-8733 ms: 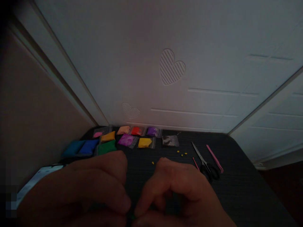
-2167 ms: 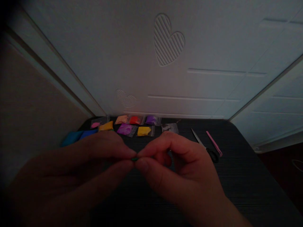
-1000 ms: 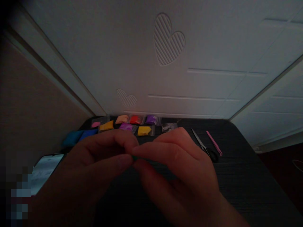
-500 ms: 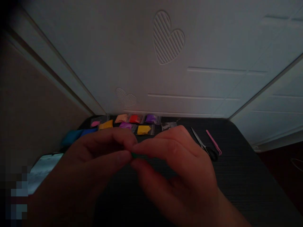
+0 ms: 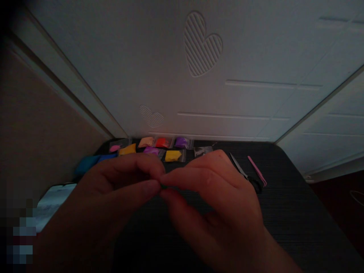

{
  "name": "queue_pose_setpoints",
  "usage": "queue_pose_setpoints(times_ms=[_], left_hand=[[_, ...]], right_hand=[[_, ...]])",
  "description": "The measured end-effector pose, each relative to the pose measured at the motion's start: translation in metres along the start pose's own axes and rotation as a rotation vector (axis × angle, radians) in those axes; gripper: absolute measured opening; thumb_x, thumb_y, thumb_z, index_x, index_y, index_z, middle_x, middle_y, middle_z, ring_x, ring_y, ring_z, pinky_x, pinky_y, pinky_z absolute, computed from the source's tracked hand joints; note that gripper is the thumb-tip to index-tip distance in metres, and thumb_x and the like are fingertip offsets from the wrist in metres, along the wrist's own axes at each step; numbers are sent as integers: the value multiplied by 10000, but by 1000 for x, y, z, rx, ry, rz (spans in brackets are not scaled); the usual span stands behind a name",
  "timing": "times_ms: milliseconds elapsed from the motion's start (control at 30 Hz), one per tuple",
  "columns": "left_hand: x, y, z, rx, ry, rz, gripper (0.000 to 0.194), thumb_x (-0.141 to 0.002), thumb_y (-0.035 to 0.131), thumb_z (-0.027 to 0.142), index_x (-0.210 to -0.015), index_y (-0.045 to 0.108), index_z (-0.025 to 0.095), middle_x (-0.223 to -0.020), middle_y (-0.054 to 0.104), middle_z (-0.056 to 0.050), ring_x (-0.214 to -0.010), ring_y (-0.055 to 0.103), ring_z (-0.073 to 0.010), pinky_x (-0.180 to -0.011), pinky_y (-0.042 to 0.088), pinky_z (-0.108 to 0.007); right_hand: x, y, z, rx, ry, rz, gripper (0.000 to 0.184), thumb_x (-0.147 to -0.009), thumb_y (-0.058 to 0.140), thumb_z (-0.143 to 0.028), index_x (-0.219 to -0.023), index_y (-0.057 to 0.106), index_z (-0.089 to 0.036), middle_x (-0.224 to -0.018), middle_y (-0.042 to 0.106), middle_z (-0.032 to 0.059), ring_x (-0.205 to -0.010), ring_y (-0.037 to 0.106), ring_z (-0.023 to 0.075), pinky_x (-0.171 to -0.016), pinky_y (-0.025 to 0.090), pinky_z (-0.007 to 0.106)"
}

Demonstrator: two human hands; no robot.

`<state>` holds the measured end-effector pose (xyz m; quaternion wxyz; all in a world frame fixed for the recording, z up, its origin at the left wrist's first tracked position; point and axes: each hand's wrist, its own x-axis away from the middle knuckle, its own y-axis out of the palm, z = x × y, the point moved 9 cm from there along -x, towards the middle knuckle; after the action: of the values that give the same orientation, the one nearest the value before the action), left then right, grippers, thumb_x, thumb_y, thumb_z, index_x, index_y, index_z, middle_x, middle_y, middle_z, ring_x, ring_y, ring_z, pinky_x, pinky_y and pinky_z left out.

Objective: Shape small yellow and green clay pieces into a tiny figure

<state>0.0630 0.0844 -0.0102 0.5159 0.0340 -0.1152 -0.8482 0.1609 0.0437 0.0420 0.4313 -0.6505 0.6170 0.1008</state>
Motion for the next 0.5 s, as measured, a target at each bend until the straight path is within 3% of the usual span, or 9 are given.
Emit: queue_pose_setpoints(times_ms=[500], left_hand=[[0, -2, 1, -35, 2, 29, 24, -669, 618, 194, -671, 596, 185, -581, 521, 29, -557, 476, -87, -469, 356, -182]], right_hand=[[0, -2, -1, -10, -6, -6, 383, -602, 599, 38, -933, 580, -154, -781, 568, -12, -737, 511, 114, -642, 424, 276]])
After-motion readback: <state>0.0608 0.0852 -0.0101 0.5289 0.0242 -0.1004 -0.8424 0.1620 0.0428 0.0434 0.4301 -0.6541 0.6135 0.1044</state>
